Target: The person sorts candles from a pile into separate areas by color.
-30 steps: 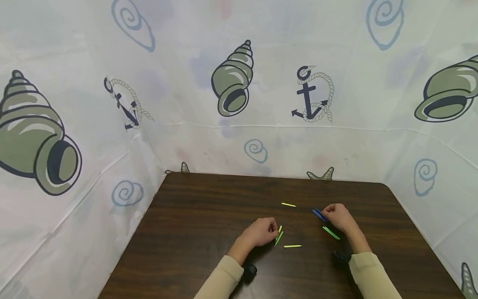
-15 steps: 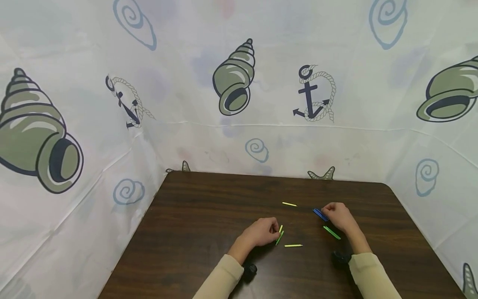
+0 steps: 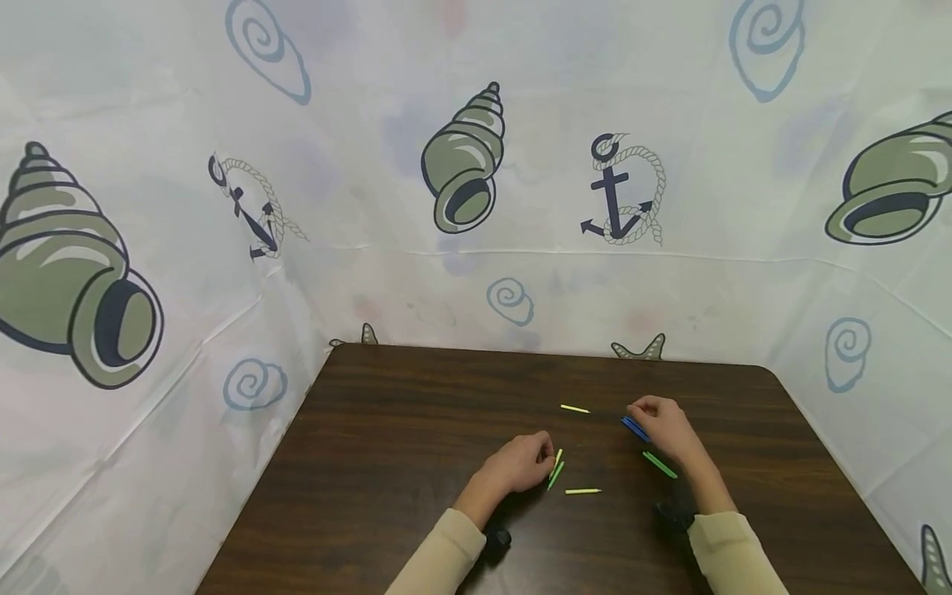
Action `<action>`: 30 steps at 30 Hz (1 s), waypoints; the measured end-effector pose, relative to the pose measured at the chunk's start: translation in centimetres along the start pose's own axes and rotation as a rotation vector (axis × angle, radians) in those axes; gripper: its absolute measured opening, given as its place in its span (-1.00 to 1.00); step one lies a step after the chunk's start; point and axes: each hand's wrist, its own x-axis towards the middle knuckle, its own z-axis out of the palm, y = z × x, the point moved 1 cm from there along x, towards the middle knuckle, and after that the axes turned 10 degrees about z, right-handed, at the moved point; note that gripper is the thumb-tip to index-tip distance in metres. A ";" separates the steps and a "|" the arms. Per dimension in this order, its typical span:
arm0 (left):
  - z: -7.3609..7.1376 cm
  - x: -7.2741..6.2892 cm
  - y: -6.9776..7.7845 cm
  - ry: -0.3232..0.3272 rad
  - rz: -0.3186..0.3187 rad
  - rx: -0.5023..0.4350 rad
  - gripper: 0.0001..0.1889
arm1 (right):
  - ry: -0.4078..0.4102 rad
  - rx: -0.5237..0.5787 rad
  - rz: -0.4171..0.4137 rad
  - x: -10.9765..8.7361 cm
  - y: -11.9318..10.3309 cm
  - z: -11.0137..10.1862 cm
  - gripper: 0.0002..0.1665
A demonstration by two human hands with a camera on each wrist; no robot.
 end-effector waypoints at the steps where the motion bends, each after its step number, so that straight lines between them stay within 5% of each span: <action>1: 0.0 0.0 0.0 0.000 -0.003 0.002 -0.92 | -0.006 0.009 -0.016 -0.1 -0.3 0.1 -0.57; 8: 0.1 0.0 -0.2 -0.014 -0.023 0.018 -0.85 | -0.089 0.075 -0.113 -1.1 -3.5 1.2 -0.59; 18: 0.7 0.5 -1.4 0.027 -0.007 -0.019 -0.90 | -0.352 0.033 -0.337 -1.8 -6.4 4.7 -0.75; 30: 0.5 0.6 -0.8 0.031 -0.040 -0.043 -0.88 | -0.356 -0.193 -0.283 -1.6 -6.2 7.8 -0.94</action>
